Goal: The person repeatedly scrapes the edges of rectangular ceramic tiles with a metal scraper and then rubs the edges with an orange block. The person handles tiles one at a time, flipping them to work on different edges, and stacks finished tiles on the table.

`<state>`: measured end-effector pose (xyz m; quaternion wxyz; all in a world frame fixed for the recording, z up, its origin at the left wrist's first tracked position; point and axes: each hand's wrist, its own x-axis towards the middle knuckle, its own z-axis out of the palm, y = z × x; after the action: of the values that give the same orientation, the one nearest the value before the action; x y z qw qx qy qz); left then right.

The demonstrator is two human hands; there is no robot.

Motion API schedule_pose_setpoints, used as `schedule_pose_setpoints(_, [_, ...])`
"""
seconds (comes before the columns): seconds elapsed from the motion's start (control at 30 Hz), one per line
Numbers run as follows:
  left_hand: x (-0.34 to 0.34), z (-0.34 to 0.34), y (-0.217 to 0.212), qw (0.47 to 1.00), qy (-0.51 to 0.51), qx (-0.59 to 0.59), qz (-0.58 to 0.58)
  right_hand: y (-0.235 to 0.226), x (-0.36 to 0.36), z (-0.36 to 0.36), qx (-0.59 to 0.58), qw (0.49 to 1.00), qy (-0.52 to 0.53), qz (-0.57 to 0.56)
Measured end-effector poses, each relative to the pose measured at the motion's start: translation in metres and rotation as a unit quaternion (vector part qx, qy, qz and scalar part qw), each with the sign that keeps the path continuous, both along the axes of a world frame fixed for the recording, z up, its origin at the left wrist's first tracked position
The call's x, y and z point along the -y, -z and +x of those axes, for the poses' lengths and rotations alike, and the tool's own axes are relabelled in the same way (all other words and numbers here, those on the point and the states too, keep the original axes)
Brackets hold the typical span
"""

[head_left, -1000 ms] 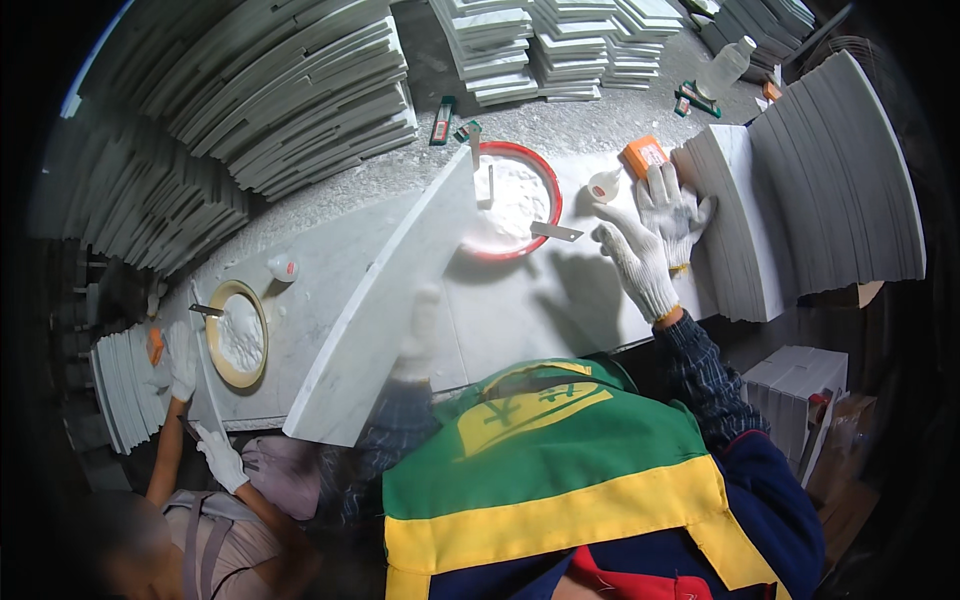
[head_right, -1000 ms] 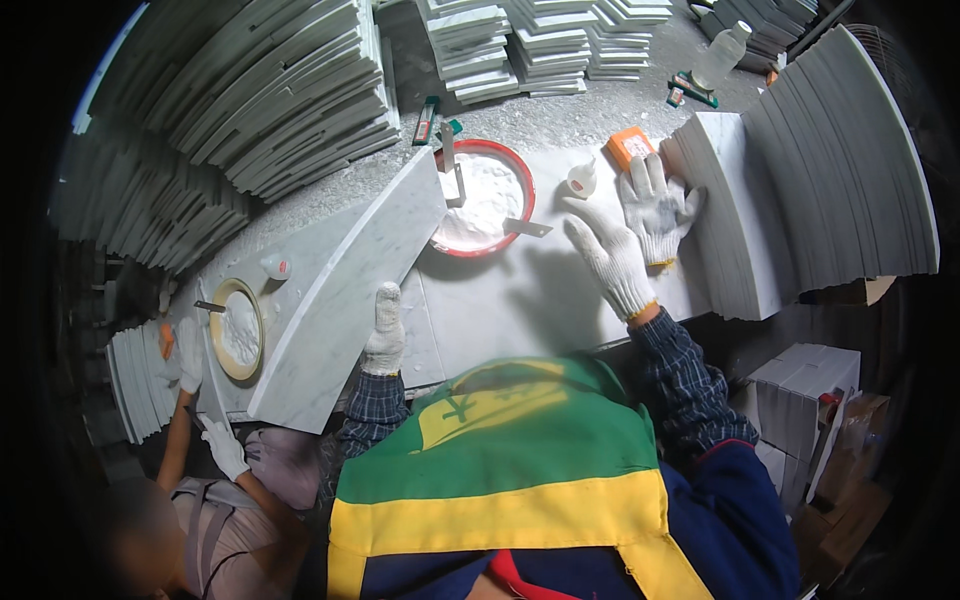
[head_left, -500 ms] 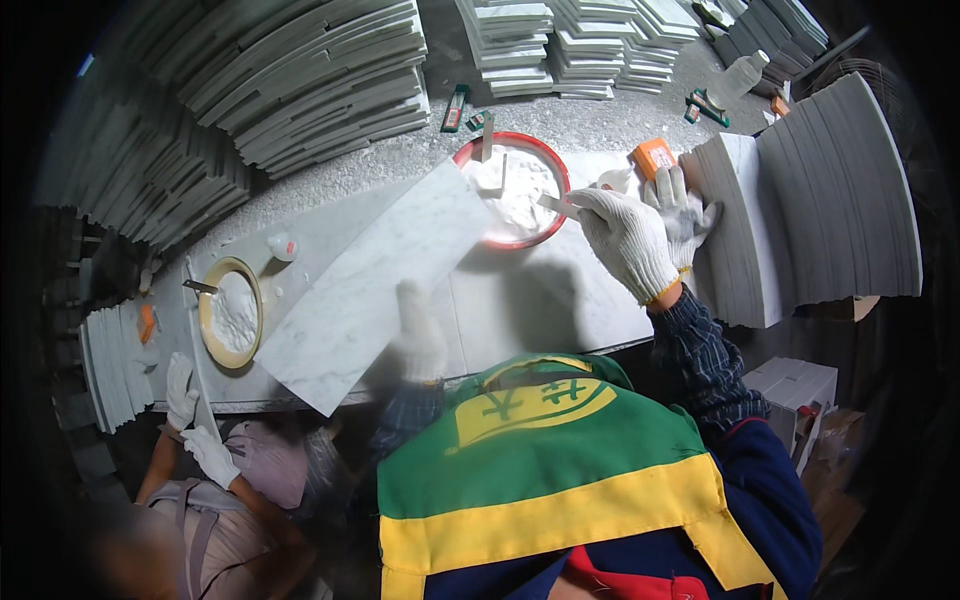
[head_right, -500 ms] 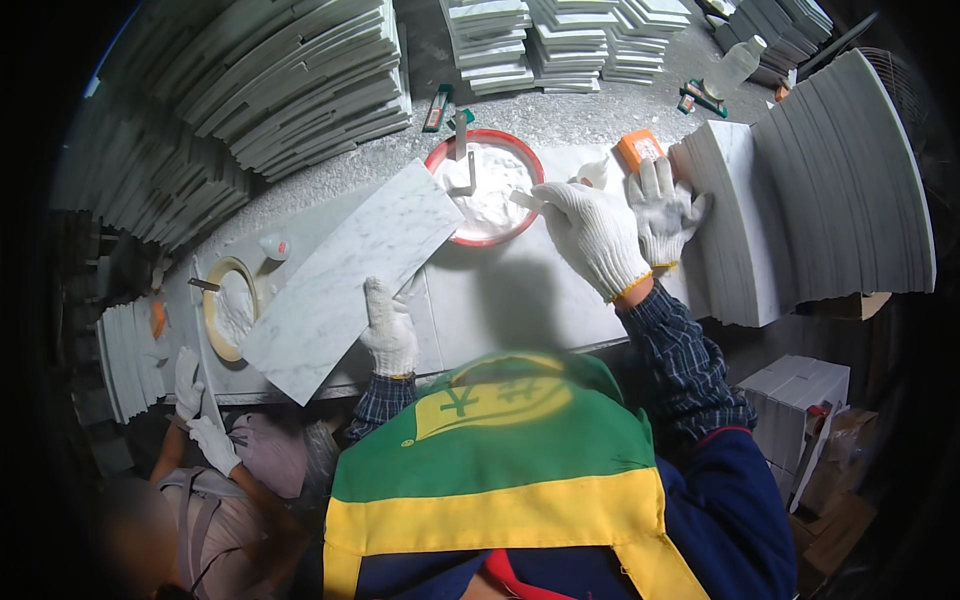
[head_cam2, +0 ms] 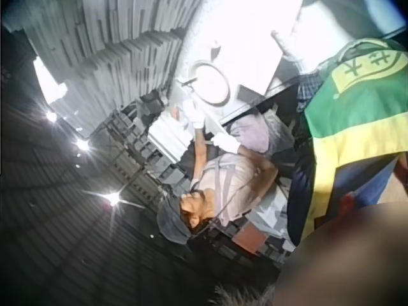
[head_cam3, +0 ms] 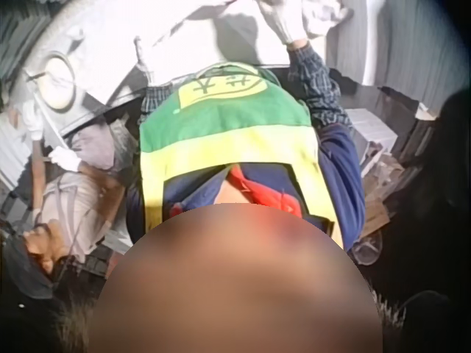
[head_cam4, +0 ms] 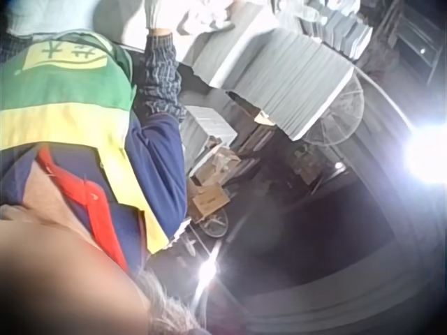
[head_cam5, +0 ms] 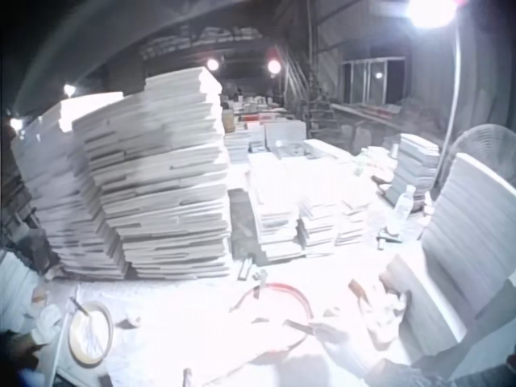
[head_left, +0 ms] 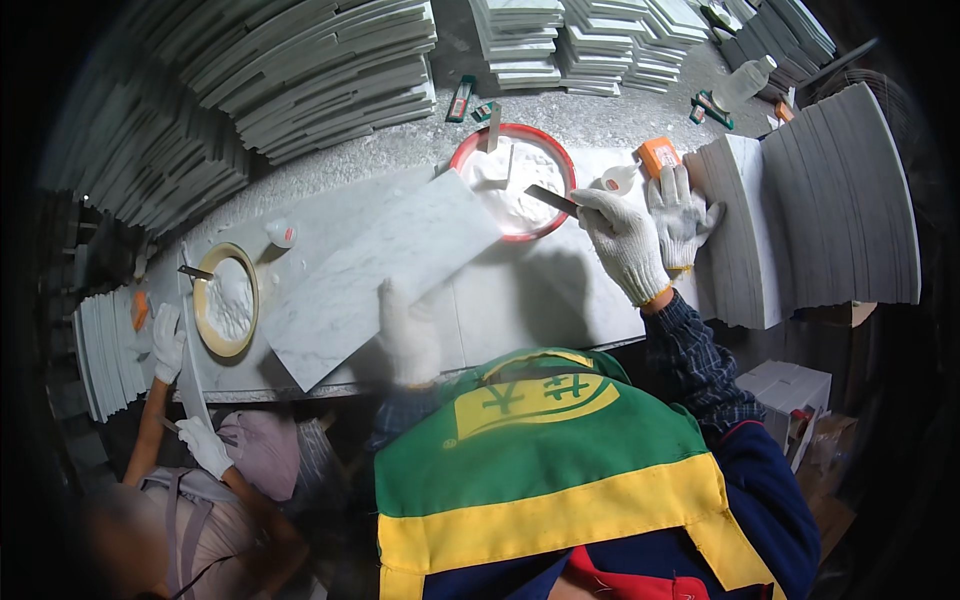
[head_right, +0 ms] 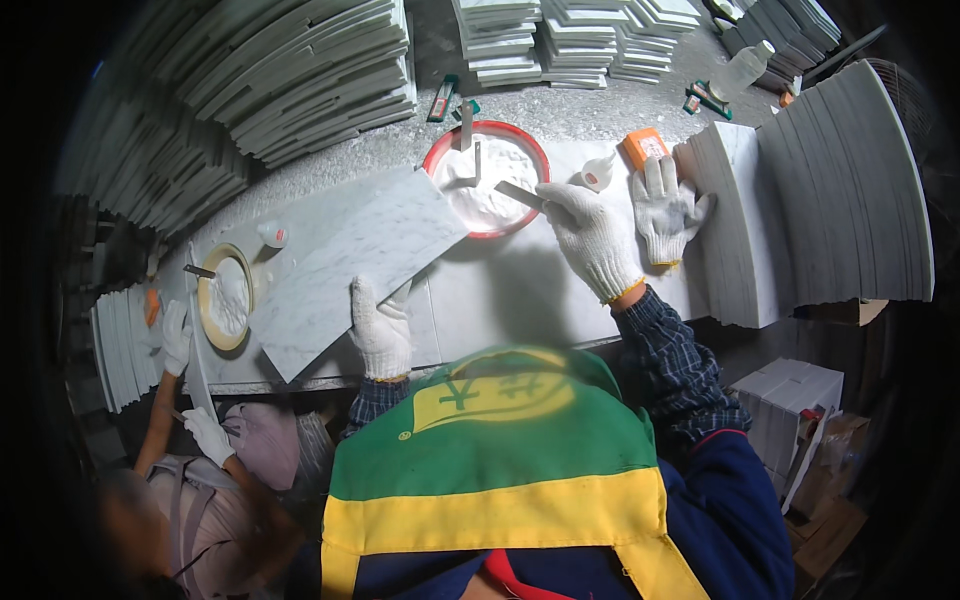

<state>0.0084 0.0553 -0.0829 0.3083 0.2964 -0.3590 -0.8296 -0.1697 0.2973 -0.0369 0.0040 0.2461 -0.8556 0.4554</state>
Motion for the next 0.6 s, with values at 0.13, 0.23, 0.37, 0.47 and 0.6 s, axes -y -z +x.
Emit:
schedule_pose_setpoints(0.13, [0.001, 0.021, -0.009, 0.984, 0.126, -0.064, 0.109, -0.008, -0.011, 0.006, 0.180, 0.975, 0.015, -0.127])
schedule_pose_setpoints(0.23, [0.003, 0.044, -0.006, 0.969, 0.182, -0.045, 0.160, -0.009, -0.028, 0.016, 0.313, 0.933, 0.026, -0.177])
schedule_pose_setpoints(0.37, [-0.001, 0.070, -0.002, 0.937, 0.237, -0.043, 0.254, 0.011, -0.047, 0.040, 0.423, 0.869, 0.063, -0.247])
schedule_pose_setpoints(0.47, [-0.006, 0.079, -0.005, 0.926, 0.252, 0.002, 0.280, 0.028, -0.055, 0.059, 0.440, 0.849, 0.085, -0.279])
schedule_pose_setpoints(0.6, [-0.010, 0.078, -0.010, 0.939, 0.240, 0.087, 0.230, 0.035, -0.061, 0.073, 0.444, 0.847, 0.086, -0.280])
